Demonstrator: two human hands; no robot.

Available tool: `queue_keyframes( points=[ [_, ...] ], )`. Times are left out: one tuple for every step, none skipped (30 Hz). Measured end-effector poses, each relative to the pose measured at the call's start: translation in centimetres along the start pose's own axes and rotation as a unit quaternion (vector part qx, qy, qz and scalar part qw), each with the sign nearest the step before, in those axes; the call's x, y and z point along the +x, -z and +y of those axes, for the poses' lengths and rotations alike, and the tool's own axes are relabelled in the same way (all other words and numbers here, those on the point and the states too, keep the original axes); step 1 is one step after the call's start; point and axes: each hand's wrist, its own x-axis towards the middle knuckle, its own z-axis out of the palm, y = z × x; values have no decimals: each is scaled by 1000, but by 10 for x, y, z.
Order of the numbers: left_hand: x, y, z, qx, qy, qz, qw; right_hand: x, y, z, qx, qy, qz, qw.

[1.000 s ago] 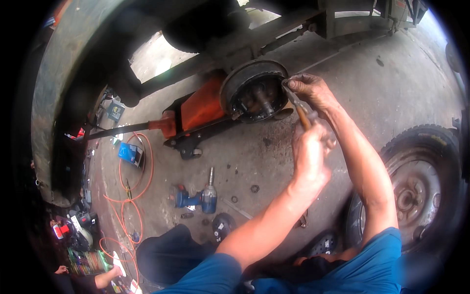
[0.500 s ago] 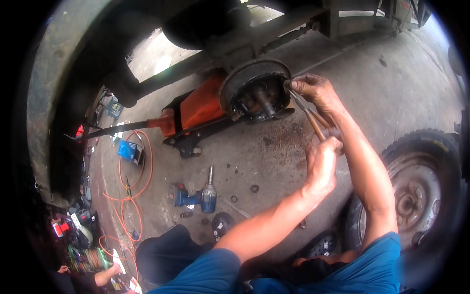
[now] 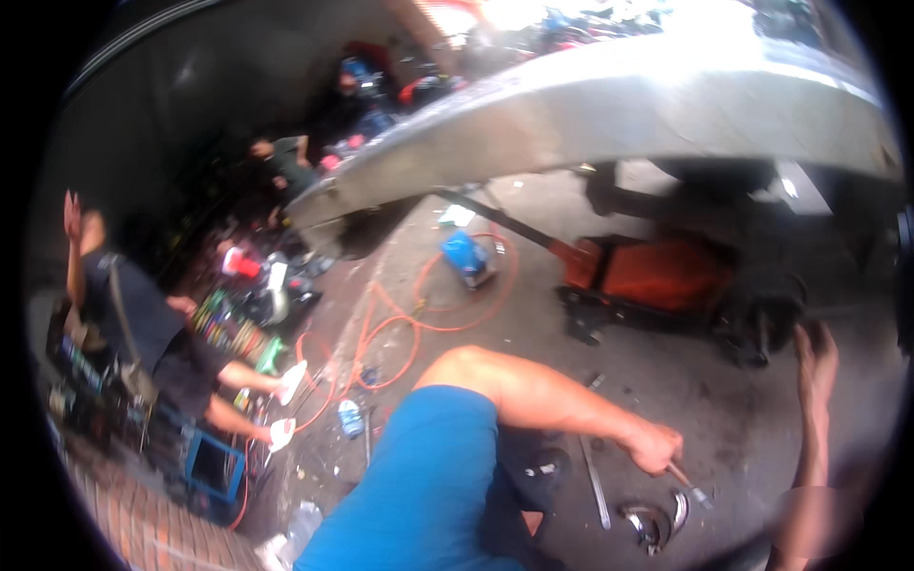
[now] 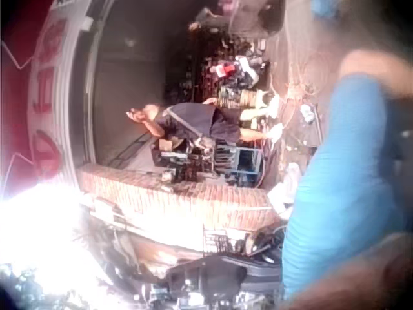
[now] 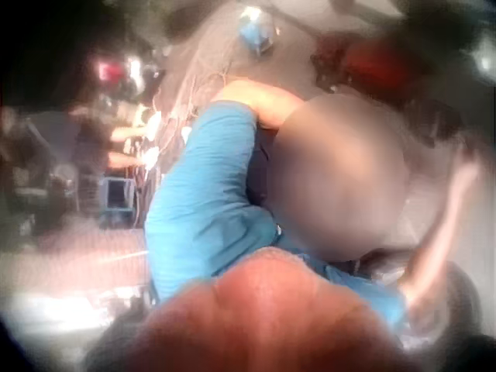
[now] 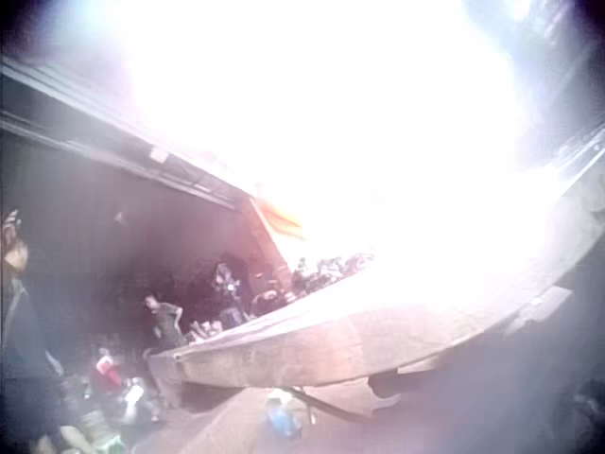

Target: The person unboxes brake shoes and installs them onto the vehicle's drum brake assembly by hand. Then, the person levers the brake shoes into position with a metal bar and adjusts parts using pliers.

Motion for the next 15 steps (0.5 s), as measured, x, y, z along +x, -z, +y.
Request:
queue_keyframes(
  points=[
    [-21,13,-6,63,40,-13,997,1,2,-13,-51,21,-16,998],
    [-40,23,-13,126,79,-31,988,0,0,-22,-103,41,-24,994],
    [-56,23,-28,107,57,8,993,3,-3,-11,-142,54,4,988],
    [-63,20,-41,111,67,24,991,10,-3,10,-184,66,31,980],
    [-66,16,-49,122,72,26,990,11,-3,21,-162,102,43,980],
    [-66,13,-56,131,74,27,988,9,-1,26,-154,119,52,980],
    [-62,13,-61,162,106,-11,981,9,-2,31,-146,135,58,978],
    [-56,8,-72,161,110,-5,981,8,-6,35,-151,133,64,977],
    [-46,-6,-82,139,80,6,987,12,-4,51,-141,151,63,976],
    [-40,-14,-89,115,47,14,992,15,0,70,-133,166,63,975],
    [-39,-16,-93,106,39,12,994,17,6,80,-193,172,75,963],
    [-34,-17,-92,107,18,-2,994,8,18,78,-240,125,104,957],
    [-27,-17,-91,107,-12,-20,994,7,24,77,-282,80,130,947],
    [-18,-13,-88,145,-54,-80,985,5,30,74,-321,31,151,934],
    [-11,-28,-110,101,-53,-83,990,2,22,67,-259,21,136,956]
  ],
)
